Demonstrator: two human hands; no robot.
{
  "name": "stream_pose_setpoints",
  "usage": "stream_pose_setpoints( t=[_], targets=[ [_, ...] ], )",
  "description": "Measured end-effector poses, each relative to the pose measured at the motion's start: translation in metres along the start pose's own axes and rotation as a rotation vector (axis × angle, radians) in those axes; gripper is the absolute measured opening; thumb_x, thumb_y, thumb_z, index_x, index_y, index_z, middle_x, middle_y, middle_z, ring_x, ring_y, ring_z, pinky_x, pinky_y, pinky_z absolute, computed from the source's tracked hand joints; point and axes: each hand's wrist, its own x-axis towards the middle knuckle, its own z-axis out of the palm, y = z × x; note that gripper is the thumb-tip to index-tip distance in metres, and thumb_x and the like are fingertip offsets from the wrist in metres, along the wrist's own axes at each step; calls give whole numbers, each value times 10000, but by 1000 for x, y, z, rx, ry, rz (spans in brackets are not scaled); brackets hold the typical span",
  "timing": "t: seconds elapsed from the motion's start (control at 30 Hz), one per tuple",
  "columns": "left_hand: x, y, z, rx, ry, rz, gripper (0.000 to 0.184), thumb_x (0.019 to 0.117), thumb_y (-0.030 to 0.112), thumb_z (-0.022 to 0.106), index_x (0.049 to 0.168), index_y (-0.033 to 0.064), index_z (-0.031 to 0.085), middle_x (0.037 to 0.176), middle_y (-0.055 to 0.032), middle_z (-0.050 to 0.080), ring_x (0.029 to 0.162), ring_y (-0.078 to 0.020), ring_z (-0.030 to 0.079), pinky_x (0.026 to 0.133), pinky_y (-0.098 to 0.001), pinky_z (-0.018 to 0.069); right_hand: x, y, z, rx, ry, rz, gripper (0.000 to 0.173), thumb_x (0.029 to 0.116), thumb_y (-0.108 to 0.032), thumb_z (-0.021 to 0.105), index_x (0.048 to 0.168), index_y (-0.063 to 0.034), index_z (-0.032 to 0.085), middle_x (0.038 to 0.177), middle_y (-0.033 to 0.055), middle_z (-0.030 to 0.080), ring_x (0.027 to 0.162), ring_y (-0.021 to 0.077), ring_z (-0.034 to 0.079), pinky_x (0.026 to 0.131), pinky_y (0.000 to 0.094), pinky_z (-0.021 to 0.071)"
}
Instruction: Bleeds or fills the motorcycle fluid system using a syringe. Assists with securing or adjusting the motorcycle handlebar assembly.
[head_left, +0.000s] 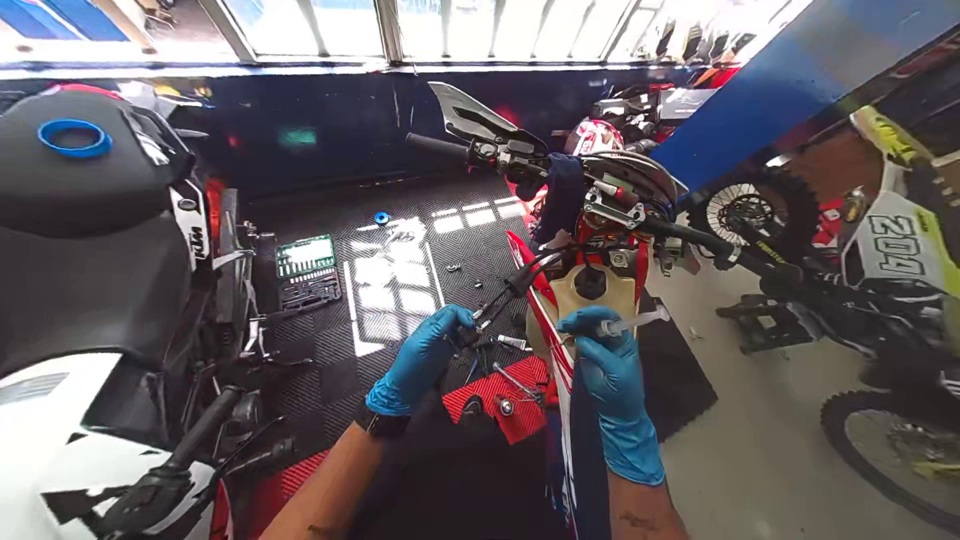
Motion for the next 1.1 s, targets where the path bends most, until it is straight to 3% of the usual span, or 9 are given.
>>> stream_pose_setpoints(
  t=[0.1, 0.17, 0.23, 0.3, 0.53, 0.77, 0.9, 1.0, 1.1],
  targets=[
    [4, 2, -2, -40, -17, -10, 345, 1086, 226, 384, 1067, 134, 715, 1078, -16, 681, 1013, -134, 638, 946, -330, 532, 18, -25, 24, 103, 34, -100, 345, 858, -63, 665, 1191, -155, 674, 958, 24, 695, 825, 136, 664, 755, 326, 574],
    [5, 2, -4, -48, -34, 1, 330, 1085, 214, 397, 1071, 130, 716, 1088, -13, 679, 1021, -130, 633, 950, -339, 526, 28, -39, 44, 179, 1, -98, 345, 922, -413, 629, 1180, -188, 669, 847, -39, 639, 723, 104, 604, 674, 303, 524],
    [9, 2, -6, -63, -57, 8, 313, 1081, 206, 406, 1063, 118, 706, 1094, -18, 671, 1016, -131, 629, 937, -336, 526, 38, -54, 67, 259, -57, -64, 686, 852, -805, 489, 1067, -183, 679, 706, -68, 552, 611, 102, 528, 607, 309, 480],
    [14, 2, -10, -100, -67, 8, 318, 1083, 190, 394, 1059, 107, 699, 1097, -23, 666, 1013, -132, 627, 928, -326, 525, 44, -64, 91, 333, -91, -39, 816, 774, -922, 420, 938, -158, 653, 615, -63, 480, 541, 115, 484, 559, 321, 458],
    [20, 11, -4, -149, -69, 17, 350, 1090, 168, 328, 1057, 100, 670, 1069, -11, 644, 997, -121, 619, 910, -319, 528, 55, -52, 139, 360, -192, -16, 585, 891, -694, 515, 852, -119, 616, 571, -54, 440, 517, 102, 461, 555, 299, 446],
    [29, 20, 10, -209, -18, -2, 341, 1089, 135, 318, 1048, 74, 652, 1025, -21, 651, 966, -129, 632, 910, -334, 539, 75, -32, 145, 342, -217, 51, 726, 895, -804, 377, 854, -121, 619, 567, -47, 452, 509, 112, 469, 538, 302, 436],
    [35, 24, 11, -255, 0, -4, 347, 1086, 127, 315, 1023, 80, 653, 1004, -16, 660, 952, -121, 647, 902, -327, 550, 92, -39, 144, 299, -194, -95, 306, 982, -447, 606, 976, -143, 645, 616, -28, 549, 529, 114, 538, 551, 284, 487],
    [38, 22, 7, -290, 3, 5, 363, 1081, 115, 301, 1027, 74, 658, 1016, -27, 659, 976, -134, 645, 936, -344, 544, 99, -44, 142, 273, -212, -189, 118, 989, -257, 629, 1061, -170, 663, 708, -9, 615, 562, 118, 565, 559, 279, 509],
    [40, 21, 3, -276, 14, 13, 383, 1091, 146, 280, 1020, 84, 652, 999, -26, 665, 955, -133, 645, 921, -346, 541, 103, -44, 141, 285, -232, -167, 252, 971, -393, 618, 894, -153, 640, 654, -21, 560, 545, 121, 529, 550, 288, 484]
  ],
)
